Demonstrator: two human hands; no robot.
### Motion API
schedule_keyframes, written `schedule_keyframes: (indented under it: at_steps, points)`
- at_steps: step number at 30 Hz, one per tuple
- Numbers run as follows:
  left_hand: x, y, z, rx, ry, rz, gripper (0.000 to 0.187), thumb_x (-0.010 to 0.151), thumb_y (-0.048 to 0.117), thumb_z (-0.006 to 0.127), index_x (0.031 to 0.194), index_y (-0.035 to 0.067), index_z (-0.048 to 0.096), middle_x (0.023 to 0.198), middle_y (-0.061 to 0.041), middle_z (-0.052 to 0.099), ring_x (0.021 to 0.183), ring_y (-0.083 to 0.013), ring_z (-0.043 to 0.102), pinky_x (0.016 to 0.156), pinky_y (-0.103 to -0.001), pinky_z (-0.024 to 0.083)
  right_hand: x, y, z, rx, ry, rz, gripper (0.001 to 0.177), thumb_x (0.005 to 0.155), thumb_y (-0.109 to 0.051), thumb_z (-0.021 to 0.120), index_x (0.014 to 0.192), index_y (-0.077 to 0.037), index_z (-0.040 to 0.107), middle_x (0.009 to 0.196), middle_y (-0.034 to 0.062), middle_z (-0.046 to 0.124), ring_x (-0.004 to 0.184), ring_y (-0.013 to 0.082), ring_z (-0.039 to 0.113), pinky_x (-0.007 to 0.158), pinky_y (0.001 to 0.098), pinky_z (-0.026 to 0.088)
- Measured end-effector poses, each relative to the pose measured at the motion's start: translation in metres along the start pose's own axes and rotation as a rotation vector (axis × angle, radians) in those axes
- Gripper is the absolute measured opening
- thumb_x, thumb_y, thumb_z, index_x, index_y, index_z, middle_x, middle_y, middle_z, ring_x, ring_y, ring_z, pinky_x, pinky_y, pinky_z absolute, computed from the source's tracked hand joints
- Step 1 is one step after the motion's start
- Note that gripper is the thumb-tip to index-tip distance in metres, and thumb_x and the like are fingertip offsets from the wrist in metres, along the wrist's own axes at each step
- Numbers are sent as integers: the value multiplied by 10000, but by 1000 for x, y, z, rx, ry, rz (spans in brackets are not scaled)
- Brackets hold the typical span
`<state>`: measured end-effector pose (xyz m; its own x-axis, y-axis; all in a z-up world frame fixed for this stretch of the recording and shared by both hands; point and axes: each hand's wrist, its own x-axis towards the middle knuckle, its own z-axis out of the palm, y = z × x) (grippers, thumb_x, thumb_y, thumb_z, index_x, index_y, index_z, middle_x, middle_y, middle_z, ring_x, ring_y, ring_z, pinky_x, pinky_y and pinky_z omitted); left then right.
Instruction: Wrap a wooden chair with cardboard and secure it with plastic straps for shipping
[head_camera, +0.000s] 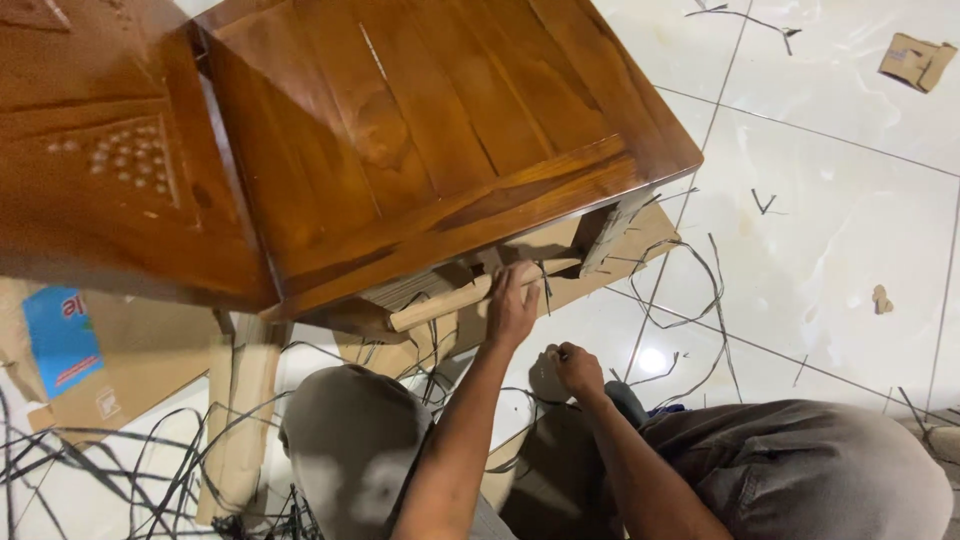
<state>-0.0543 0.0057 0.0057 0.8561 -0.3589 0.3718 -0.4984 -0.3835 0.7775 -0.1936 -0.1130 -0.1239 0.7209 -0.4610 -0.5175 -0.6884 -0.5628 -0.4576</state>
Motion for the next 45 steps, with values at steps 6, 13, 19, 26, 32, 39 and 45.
schedule_keyframes:
  at_steps: [6, 13, 19, 26, 32, 39, 45]
  points:
    - [-47, 20, -18, 25, -82, 19, 333, 1043, 163, 538, 1344, 20, 531, 1377, -203, 545, 1374, -440, 486, 1146, -549, 418, 5, -19, 4, 21, -91, -47, 264, 973, -344, 594, 1129, -197, 747, 953, 178, 785, 981, 434, 746, 847, 537, 591]
    - [-108, -43, -30, 24, -153, -82, 205, 1040, 302, 598, 1151, 143, 663, 1049, -92, 681, 1050, -344, 699, 907, -447, 563, 12, -33, 38, -2, -161, -108, 332, 962, -497, 583, 1099, -250, 757, 943, 100, 796, 981, 391, 750, 854, 510, 597]
    - [-149, -66, -63, 266, -229, -409, 269, 945, 261, 694, 1168, 120, 640, 1122, -124, 643, 1060, -378, 700, 860, -484, 599, -23, -76, 42, -67, -246, -172, 341, 948, -387, 586, 1197, -207, 735, 1050, 160, 787, 1066, 416, 725, 923, 541, 586]
    - [-191, -78, -97, 323, -448, -701, 369, 994, 304, 536, 1304, 123, 624, 1326, -113, 593, 1232, -328, 628, 993, -502, 557, -51, -118, 66, -131, -322, -306, 353, 964, -344, 548, 1223, -184, 725, 1096, 176, 776, 1101, 419, 713, 957, 544, 568]
    - [-216, -57, -133, 304, -339, -830, 347, 975, 233, 562, 1262, 57, 647, 1314, -177, 586, 1246, -409, 609, 1000, -524, 566, -56, -122, 120, -225, -366, -446, 323, 936, -285, 599, 1205, -154, 722, 1077, 166, 772, 1076, 405, 724, 925, 540, 584]
    - [-227, -41, -166, 435, 80, -1216, 291, 961, 246, 634, 1214, 105, 659, 1304, -149, 556, 1188, -383, 642, 974, -508, 567, -79, -129, 127, -144, -445, -472, 334, 907, -364, 579, 1091, -136, 741, 914, 126, 788, 993, 394, 738, 870, 530, 568]
    - [-255, -88, -169, 258, 223, -1398, 409, 965, 385, 610, 1338, 218, 609, 1354, -118, 494, 1269, -387, 585, 1045, -542, 509, -63, -125, 134, -134, -457, -528, 382, 894, -393, 588, 1096, -107, 742, 965, 202, 781, 1018, 460, 720, 857, 561, 564]
